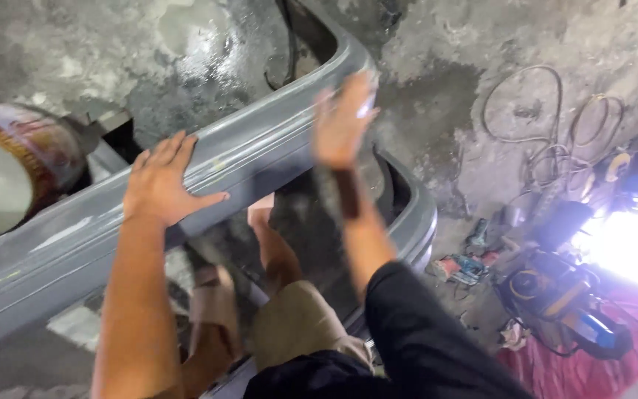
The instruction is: The person sands a grey car bumper with a sanding block, moving along its length and around its curves. The person repeatedly dips the sanding block into a bucket of water and continues sanding different sections of the bumper.
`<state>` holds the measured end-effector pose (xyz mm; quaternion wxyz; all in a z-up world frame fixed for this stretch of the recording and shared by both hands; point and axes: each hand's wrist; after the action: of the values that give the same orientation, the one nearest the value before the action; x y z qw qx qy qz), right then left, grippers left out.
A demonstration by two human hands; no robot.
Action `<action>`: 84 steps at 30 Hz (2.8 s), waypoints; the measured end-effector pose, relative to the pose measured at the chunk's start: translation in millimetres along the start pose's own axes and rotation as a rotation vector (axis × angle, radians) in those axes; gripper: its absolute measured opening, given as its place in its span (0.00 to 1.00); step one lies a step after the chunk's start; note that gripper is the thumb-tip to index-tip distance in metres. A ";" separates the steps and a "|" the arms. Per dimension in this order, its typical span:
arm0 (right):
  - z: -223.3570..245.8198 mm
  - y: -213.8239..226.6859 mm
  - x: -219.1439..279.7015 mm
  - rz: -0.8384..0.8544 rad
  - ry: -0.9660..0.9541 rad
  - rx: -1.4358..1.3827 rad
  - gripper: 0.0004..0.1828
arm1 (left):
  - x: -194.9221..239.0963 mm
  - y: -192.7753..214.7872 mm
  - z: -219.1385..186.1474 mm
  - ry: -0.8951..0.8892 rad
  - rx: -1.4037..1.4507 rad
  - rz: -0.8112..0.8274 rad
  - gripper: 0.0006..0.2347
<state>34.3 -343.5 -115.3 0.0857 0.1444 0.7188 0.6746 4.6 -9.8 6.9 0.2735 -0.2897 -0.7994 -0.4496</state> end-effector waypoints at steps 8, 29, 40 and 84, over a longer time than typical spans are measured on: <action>9.0 62.1 -19.5 0.113 -0.033 -0.317 0.38 | -7.0 -6.5 6.8 -0.057 -0.084 0.017 0.54; 41.0 16.5 26.1 -0.482 0.058 0.409 0.46 | -4.4 -3.2 5.6 -0.009 0.011 -0.013 0.52; 52.1 38.2 35.0 -0.165 0.017 0.152 0.48 | -6.6 -4.1 5.7 -0.045 0.008 -0.030 0.52; 25.1 26.4 -22.7 0.188 -0.324 -0.470 0.44 | -8.6 -9.9 13.0 -0.117 -0.127 -0.052 0.51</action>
<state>66.2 -325.8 -92.5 0.1673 0.2923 0.5034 0.7957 1.1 -4.5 -10.4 0.1956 -0.3116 -0.7912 -0.4886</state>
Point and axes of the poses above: each hand's wrist, its own x-axis away from the middle knuckle, its own y-axis out of the back of the hand, z = x × y, and after that the axes turned 7 degrees about x, right-handed
